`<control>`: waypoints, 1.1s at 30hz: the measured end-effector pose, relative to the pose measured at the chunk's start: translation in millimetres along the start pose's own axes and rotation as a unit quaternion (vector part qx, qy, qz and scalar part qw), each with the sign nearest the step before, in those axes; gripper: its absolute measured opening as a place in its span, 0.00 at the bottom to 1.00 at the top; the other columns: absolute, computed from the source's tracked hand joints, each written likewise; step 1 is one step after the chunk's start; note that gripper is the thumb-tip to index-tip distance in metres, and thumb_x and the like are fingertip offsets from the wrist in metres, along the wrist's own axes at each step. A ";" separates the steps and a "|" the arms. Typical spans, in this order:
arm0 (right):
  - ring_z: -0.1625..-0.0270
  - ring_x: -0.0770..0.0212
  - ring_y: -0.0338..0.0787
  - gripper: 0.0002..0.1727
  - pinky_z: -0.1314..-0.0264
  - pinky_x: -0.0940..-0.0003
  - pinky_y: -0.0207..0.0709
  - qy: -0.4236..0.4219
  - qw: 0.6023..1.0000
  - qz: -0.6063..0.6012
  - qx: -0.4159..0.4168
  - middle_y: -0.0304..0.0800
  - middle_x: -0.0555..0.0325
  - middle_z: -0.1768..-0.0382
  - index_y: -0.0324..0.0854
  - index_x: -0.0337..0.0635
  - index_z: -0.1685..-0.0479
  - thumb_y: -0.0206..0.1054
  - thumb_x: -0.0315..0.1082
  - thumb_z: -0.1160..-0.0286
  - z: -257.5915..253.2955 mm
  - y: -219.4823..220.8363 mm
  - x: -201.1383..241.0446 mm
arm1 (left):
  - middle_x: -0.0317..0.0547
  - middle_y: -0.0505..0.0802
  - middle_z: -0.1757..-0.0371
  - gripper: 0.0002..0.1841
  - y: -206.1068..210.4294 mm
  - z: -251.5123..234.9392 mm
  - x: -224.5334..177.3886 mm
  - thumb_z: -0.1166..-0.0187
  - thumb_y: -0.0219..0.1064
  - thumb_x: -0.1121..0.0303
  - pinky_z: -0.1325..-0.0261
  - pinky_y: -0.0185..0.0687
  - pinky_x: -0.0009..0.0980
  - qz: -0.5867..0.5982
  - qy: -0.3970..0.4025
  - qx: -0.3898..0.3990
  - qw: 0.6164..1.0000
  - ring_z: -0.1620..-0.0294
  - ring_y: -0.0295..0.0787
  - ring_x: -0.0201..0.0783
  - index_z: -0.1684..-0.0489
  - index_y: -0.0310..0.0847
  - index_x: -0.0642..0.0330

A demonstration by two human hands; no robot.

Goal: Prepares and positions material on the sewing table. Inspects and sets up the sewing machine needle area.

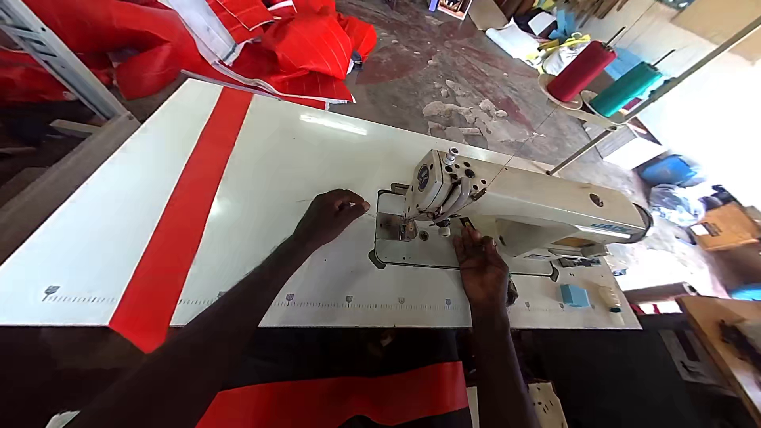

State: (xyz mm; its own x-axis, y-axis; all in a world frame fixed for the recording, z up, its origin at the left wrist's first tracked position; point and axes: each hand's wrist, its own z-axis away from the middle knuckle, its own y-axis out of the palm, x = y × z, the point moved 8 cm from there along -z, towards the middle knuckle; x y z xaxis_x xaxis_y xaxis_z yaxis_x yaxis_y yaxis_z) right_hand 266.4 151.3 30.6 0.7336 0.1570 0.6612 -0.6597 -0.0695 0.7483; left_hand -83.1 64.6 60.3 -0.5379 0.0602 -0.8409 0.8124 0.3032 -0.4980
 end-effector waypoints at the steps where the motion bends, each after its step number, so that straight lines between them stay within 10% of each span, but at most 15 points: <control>1: 0.51 0.59 0.93 0.22 0.34 0.54 0.85 0.005 1.000 -0.030 -0.002 0.92 0.61 0.62 0.83 0.52 0.64 0.45 0.43 0.06 -2.8 1.1 -0.5 | 0.38 0.89 0.65 0.15 2.2 -1.6 -3.4 0.14 0.66 0.52 0.62 0.80 0.39 -0.010 0.010 0.010 1.000 0.70 0.81 0.34 0.52 0.92 0.53; 5: 0.82 0.74 0.75 0.21 0.74 0.80 0.73 -0.020 0.995 -0.089 0.032 0.72 0.72 0.83 0.74 0.53 0.68 0.39 0.42 0.07 -14.3 0.0 24.0 | 0.40 0.89 0.65 0.19 4.7 -6.0 -9.0 0.12 0.62 0.51 0.59 0.80 0.41 -0.016 0.027 0.021 0.999 0.66 0.83 0.35 0.64 0.89 0.56; 12: 0.89 0.76 0.66 0.13 0.87 0.82 0.63 -0.134 0.971 0.170 -0.102 0.68 0.74 0.87 0.72 0.55 0.64 0.47 0.38 0.07 -4.8 -41.6 80.6 | 0.41 0.86 0.68 0.23 43.2 -12.2 -29.9 0.13 0.60 0.50 0.58 0.80 0.38 0.019 0.114 0.075 0.990 0.65 0.83 0.35 0.72 0.87 0.59; 16: 0.80 0.74 0.72 0.06 0.80 0.78 0.68 -0.103 0.895 0.433 -0.017 0.81 0.67 0.72 0.83 0.49 0.52 0.61 0.36 0.15 5.1 -1.7 41.0 | 0.38 0.81 0.72 0.25 31.4 -9.1 -23.5 0.14 0.61 0.46 0.65 0.75 0.35 0.006 0.123 0.062 0.990 0.70 0.78 0.33 0.78 0.81 0.56; 20: 0.62 0.59 0.87 0.21 0.60 0.55 0.84 -0.076 0.748 0.645 0.136 0.91 0.54 0.47 0.84 0.42 0.36 0.75 0.39 0.25 4.6 48.8 -9.9 | 0.38 0.81 0.71 0.24 8.9 -4.2 -19.7 0.14 0.62 0.48 0.68 0.73 0.32 0.010 0.108 0.043 0.993 0.72 0.76 0.32 0.77 0.81 0.57; 26: 0.43 0.44 0.91 0.15 0.39 0.37 0.82 -0.117 0.607 0.770 0.161 0.92 0.43 0.46 0.92 0.44 0.44 0.70 0.42 0.20 -13.6 74.9 -73.8 | 0.37 0.83 0.70 0.22 5.8 -2.8 -22.0 0.14 0.63 0.50 0.68 0.74 0.31 0.014 0.094 0.030 0.995 0.72 0.76 0.31 0.76 0.82 0.56; 30: 0.48 0.53 0.92 0.08 0.41 0.44 0.83 -0.107 0.636 0.739 0.195 0.94 0.53 0.53 0.93 0.46 0.53 0.71 0.37 0.21 -16.8 68.5 -64.8 | 0.38 0.82 0.71 0.22 5.9 -3.6 -21.5 0.14 0.64 0.51 0.68 0.73 0.31 0.017 0.089 0.038 0.995 0.73 0.76 0.31 0.75 0.82 0.57; 33: 0.54 0.64 0.91 0.07 0.48 0.59 0.87 -0.062 0.757 0.627 0.174 0.93 0.59 0.56 0.88 0.43 0.51 0.73 0.32 0.23 -9.3 56.7 -41.1 | 0.39 0.82 0.71 0.22 10.8 -2.5 -19.1 0.14 0.64 0.51 0.68 0.75 0.32 0.019 0.096 0.048 0.994 0.72 0.77 0.32 0.74 0.82 0.58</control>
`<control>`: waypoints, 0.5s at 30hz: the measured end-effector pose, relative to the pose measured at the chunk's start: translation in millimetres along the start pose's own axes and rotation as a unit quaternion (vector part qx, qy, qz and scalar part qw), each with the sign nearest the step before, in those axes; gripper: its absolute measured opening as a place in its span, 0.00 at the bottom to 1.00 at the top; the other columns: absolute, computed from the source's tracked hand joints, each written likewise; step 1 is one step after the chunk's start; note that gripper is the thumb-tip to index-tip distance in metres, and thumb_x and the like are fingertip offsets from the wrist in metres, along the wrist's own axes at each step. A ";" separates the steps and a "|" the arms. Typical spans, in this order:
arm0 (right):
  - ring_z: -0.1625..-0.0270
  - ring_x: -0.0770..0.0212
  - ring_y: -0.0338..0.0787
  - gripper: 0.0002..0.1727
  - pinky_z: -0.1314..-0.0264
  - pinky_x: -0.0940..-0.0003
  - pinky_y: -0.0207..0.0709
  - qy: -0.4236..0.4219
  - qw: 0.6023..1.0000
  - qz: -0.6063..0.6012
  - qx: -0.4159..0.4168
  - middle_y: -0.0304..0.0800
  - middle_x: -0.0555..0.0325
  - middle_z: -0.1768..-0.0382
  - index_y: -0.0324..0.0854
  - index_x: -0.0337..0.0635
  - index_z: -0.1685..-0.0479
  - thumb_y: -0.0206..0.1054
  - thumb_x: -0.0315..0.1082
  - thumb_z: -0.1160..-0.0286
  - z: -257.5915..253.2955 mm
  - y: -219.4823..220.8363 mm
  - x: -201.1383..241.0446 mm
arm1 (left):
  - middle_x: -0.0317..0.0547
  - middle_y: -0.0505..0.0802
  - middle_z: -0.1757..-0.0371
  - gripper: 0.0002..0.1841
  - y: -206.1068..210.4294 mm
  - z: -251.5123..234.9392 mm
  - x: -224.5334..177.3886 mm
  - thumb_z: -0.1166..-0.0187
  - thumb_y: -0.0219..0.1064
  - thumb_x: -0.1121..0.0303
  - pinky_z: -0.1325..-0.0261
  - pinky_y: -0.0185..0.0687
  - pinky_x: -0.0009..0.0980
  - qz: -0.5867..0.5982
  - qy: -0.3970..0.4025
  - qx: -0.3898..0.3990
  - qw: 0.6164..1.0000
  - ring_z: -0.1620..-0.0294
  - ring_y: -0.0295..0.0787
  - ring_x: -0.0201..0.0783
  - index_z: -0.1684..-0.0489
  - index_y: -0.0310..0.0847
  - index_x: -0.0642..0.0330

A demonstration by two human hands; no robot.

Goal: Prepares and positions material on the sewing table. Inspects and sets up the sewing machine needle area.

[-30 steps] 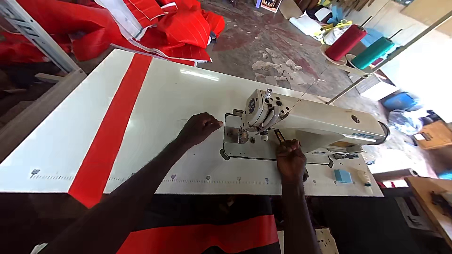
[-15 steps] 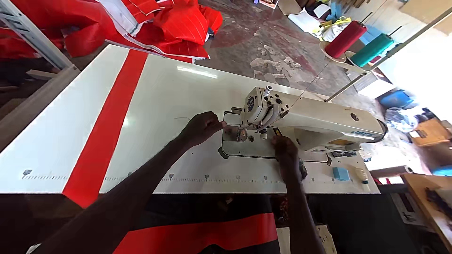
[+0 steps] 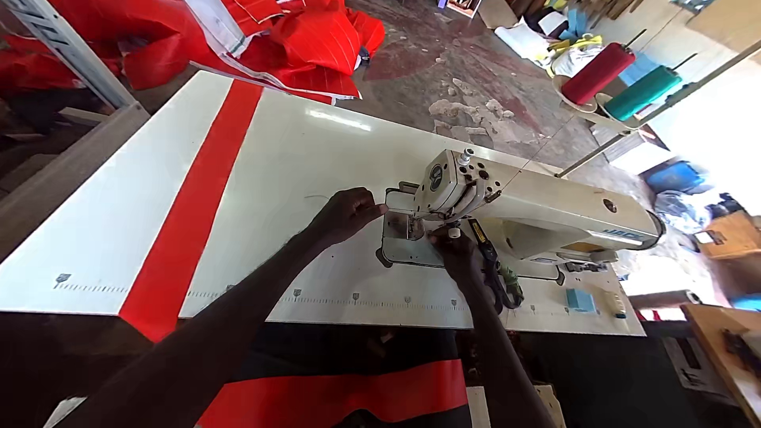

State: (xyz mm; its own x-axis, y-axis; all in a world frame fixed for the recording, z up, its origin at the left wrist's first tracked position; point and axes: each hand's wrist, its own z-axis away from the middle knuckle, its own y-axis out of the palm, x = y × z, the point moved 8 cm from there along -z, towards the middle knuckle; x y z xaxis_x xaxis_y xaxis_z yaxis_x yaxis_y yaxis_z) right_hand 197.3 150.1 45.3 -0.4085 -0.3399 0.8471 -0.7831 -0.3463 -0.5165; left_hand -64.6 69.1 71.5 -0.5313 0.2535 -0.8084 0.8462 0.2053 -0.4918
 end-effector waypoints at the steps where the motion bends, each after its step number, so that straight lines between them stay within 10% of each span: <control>1: 0.50 0.65 0.90 0.09 0.43 0.63 0.86 0.019 0.995 -0.097 -0.007 0.93 0.59 0.51 0.86 0.42 0.46 0.69 0.28 0.21 5.8 -6.3 -1.2 | 0.39 0.83 0.71 0.22 2.6 -0.5 1.1 0.14 0.64 0.51 0.67 0.75 0.32 0.003 0.003 0.000 1.000 0.72 0.77 0.32 0.74 0.83 0.59; 5: 0.37 0.55 0.89 0.14 0.31 0.52 0.82 0.081 0.867 -0.484 -0.085 0.90 0.53 0.43 0.80 0.44 0.47 0.49 0.37 0.08 11.3 -4.7 -14.7 | 0.38 0.81 0.72 0.22 11.8 -0.9 6.1 0.13 0.63 0.50 0.69 0.73 0.30 0.006 0.004 0.007 1.000 0.73 0.76 0.31 0.75 0.81 0.57; 9: 0.57 0.60 0.91 0.19 0.45 0.60 0.86 0.128 0.751 -0.632 -0.141 0.88 0.61 0.63 0.77 0.49 0.52 0.41 0.45 0.06 -9.9 43.0 -11.2 | 0.39 0.75 0.80 0.25 -2.1 0.0 12.0 0.11 0.60 0.52 0.74 0.67 0.34 -0.048 0.011 -0.027 0.998 0.80 0.70 0.34 0.82 0.74 0.58; 15: 0.76 0.72 0.79 0.15 0.64 0.73 0.80 0.120 0.766 -0.602 -0.190 0.76 0.73 0.79 0.75 0.57 0.68 0.48 0.39 0.10 -14.6 12.0 -34.4 | 0.44 0.80 0.79 0.23 24.5 -6.1 15.6 0.11 0.60 0.56 0.70 0.74 0.42 -0.051 -0.039 -0.048 0.997 0.77 0.76 0.39 0.79 0.79 0.63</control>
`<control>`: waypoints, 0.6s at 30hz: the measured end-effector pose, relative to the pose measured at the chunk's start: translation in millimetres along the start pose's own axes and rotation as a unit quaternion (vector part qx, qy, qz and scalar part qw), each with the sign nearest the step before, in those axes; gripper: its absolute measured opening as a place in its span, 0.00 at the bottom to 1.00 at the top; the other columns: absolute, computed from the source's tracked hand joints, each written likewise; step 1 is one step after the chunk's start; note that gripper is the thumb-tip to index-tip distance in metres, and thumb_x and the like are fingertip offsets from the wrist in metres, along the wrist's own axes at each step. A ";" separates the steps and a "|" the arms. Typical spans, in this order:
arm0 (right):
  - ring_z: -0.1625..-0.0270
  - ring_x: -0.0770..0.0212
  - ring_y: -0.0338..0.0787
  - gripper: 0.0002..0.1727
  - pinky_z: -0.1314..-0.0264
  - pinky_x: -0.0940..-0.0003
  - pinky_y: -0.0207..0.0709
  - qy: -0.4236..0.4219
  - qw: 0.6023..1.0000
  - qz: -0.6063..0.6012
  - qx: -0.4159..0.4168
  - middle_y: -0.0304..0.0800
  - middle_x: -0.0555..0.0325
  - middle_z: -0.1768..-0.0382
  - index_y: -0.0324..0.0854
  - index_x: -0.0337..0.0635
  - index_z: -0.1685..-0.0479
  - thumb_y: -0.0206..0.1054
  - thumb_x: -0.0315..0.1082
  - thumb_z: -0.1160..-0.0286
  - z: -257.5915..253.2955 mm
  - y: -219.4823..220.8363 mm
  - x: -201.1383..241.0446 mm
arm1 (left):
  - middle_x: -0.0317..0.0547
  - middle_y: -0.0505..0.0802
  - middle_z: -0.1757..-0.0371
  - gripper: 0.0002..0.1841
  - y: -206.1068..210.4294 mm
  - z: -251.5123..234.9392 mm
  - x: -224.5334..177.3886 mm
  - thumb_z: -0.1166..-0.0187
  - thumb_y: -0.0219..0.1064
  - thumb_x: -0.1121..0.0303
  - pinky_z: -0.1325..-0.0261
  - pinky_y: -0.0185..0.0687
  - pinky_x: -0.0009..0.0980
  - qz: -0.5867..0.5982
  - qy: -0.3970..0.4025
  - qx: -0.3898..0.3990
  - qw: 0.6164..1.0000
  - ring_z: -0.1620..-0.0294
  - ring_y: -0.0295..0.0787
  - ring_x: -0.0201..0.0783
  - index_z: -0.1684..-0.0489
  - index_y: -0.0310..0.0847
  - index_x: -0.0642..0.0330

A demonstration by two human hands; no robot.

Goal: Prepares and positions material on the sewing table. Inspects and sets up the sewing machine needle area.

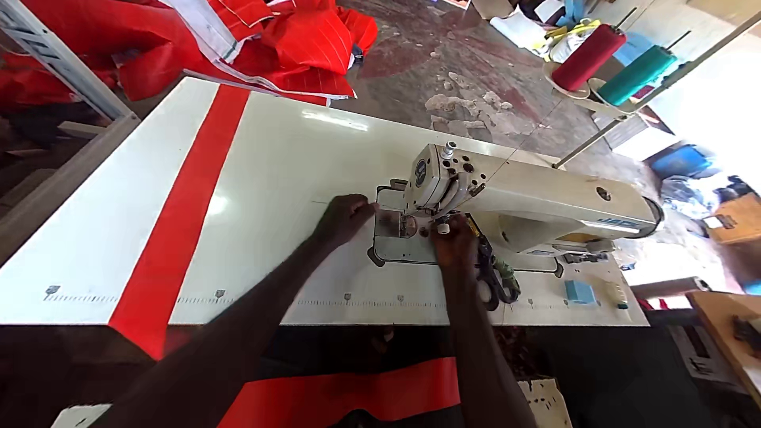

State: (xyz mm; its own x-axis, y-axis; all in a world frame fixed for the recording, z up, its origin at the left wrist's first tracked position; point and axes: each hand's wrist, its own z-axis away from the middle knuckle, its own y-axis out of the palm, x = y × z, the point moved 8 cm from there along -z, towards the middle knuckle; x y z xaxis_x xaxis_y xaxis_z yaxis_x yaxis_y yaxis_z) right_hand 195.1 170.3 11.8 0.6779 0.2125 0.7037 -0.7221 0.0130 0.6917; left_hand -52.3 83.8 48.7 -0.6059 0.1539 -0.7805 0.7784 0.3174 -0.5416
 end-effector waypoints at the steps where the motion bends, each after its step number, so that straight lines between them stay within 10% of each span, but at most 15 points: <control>1: 0.77 0.74 0.77 0.15 0.65 0.75 0.78 -0.013 1.000 0.015 0.017 0.75 0.75 0.80 0.77 0.60 0.69 0.52 0.42 0.10 4.6 -2.8 9.6 | 0.44 0.81 0.77 0.23 10.0 -2.1 -5.3 0.11 0.60 0.55 0.69 0.75 0.42 0.029 -0.013 0.001 1.000 0.75 0.77 0.39 0.78 0.80 0.63; 18: 0.71 0.71 0.81 0.08 0.64 0.74 0.80 -0.053 0.989 0.131 0.035 0.78 0.69 0.72 0.73 0.55 0.60 0.52 0.36 0.10 8.7 7.4 21.6 | 0.39 0.80 0.81 0.24 -22.1 6.0 7.0 0.10 0.57 0.51 0.73 0.71 0.35 0.139 -0.033 -0.060 0.988 0.79 0.75 0.34 0.78 0.78 0.58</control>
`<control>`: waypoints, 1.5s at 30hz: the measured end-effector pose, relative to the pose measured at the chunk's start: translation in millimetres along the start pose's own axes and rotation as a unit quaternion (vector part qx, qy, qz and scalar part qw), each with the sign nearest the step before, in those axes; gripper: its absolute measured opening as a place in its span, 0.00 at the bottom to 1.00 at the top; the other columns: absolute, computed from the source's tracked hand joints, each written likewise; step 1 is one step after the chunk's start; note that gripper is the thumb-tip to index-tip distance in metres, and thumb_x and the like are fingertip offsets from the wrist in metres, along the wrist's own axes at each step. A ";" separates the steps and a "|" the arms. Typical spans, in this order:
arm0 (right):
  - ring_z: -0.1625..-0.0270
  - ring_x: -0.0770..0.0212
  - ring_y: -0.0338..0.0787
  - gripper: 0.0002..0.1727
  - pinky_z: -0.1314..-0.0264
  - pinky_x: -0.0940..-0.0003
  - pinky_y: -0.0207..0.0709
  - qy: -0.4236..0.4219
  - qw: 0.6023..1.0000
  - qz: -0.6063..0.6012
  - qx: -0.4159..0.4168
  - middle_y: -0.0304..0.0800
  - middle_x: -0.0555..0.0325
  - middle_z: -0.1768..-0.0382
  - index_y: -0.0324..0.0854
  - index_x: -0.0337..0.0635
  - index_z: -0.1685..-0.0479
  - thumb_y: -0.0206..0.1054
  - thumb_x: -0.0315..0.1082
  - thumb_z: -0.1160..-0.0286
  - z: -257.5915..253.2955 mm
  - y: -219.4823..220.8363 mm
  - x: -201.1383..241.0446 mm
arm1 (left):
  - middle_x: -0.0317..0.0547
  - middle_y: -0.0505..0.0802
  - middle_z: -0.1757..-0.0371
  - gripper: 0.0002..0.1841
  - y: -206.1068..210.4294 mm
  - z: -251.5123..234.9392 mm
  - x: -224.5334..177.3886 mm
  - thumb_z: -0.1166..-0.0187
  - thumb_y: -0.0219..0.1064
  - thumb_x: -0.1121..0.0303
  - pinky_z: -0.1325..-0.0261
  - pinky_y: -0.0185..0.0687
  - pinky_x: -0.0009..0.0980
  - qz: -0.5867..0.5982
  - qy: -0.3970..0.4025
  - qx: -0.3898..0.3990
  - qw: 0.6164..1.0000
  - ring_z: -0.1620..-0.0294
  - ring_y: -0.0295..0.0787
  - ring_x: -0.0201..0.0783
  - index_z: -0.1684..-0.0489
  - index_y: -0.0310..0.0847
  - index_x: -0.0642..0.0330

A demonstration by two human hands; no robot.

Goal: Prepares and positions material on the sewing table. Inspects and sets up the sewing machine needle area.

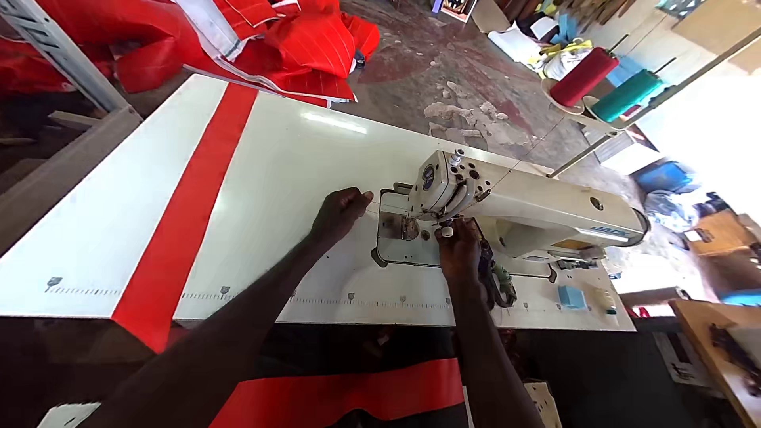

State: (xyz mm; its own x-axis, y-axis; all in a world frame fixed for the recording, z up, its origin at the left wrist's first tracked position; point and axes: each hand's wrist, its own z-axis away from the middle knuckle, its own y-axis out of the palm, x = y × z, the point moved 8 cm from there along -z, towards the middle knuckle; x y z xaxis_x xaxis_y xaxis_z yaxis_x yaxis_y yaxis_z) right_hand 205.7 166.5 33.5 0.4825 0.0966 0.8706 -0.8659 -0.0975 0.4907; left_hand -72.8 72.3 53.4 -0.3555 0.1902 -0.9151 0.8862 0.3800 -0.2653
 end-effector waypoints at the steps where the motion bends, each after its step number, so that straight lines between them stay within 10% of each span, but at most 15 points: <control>1: 0.69 0.70 0.83 0.07 0.62 0.72 0.82 0.001 1.000 -0.002 0.008 0.80 0.68 0.71 0.75 0.54 0.58 0.53 0.37 0.10 2.1 -0.1 -3.2 | 0.38 0.79 0.81 0.24 -3.5 0.1 -0.1 0.10 0.58 0.52 0.73 0.69 0.34 -0.003 0.000 -0.001 1.000 0.79 0.74 0.34 0.79 0.77 0.58; 12: 0.55 0.63 0.93 0.07 0.49 0.65 0.87 -0.040 0.970 0.241 0.022 0.93 0.55 0.54 0.83 0.39 0.50 0.62 0.32 0.13 49.8 1.3 16.4 | 0.35 0.76 0.85 0.23 -49.1 25.1 -24.4 0.13 0.61 0.48 0.79 0.66 0.32 -0.125 0.025 0.031 0.991 0.84 0.70 0.31 0.77 0.79 0.55; 19: 0.50 0.60 0.93 0.15 0.44 0.48 0.87 0.004 0.815 0.567 0.115 0.95 0.59 0.50 0.90 0.49 0.42 0.70 0.44 0.19 88.7 -43.2 69.4 | 0.35 0.81 0.80 0.16 -43.1 50.2 -20.7 0.13 0.63 0.54 0.74 0.72 0.32 -0.144 -0.002 0.044 0.989 0.80 0.75 0.31 0.68 0.84 0.54; 26: 0.51 0.53 0.92 0.10 0.46 0.45 0.86 -0.107 0.785 0.610 -0.024 0.92 0.51 0.49 0.90 0.40 0.47 0.68 0.27 0.23 104.6 -90.5 135.5 | 0.43 0.88 0.70 0.12 -34.9 56.5 0.9 0.10 0.60 0.62 0.67 0.83 0.37 -0.109 -0.035 -0.019 0.993 0.73 0.84 0.36 0.53 0.85 0.61; 30: 0.35 0.39 0.85 0.24 0.34 0.34 0.79 -0.036 0.723 0.690 -0.002 0.85 0.40 0.35 0.82 0.40 0.30 0.74 0.31 0.28 72.9 -96.1 93.6 | 0.41 0.89 0.68 0.11 -34.3 60.3 4.7 0.10 0.59 0.63 0.66 0.84 0.36 -0.098 -0.028 -0.031 0.994 0.71 0.85 0.34 0.51 0.85 0.59; 36: 0.49 0.42 0.91 0.20 0.44 0.34 0.81 0.061 0.687 0.724 0.012 0.91 0.42 0.53 0.86 0.38 0.43 0.80 0.35 0.34 60.0 -108.2 94.3 | 0.38 0.89 0.67 0.11 -36.8 60.8 6.2 0.10 0.59 0.62 0.66 0.84 0.33 -0.108 -0.022 -0.023 0.994 0.71 0.85 0.31 0.50 0.86 0.56; 45: 0.83 0.68 0.81 0.21 0.83 0.72 0.80 0.220 0.934 0.282 0.018 0.84 0.60 0.76 0.83 0.41 0.55 0.79 0.49 0.34 156.8 -127.1 77.3 | 0.35 0.90 0.68 0.10 -37.7 60.2 11.4 0.10 0.60 0.62 0.66 0.86 0.30 -0.074 -0.009 -0.022 0.997 0.70 0.87 0.29 0.51 0.86 0.55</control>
State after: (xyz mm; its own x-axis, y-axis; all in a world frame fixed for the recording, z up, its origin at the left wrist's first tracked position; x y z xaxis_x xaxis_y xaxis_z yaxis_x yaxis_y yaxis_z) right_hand 373.7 31.0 44.2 -0.1566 0.4173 0.8952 -0.9572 -0.2875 -0.0335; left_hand -92.4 5.7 34.7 -0.4755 0.1140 -0.8723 0.8108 0.4414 -0.3843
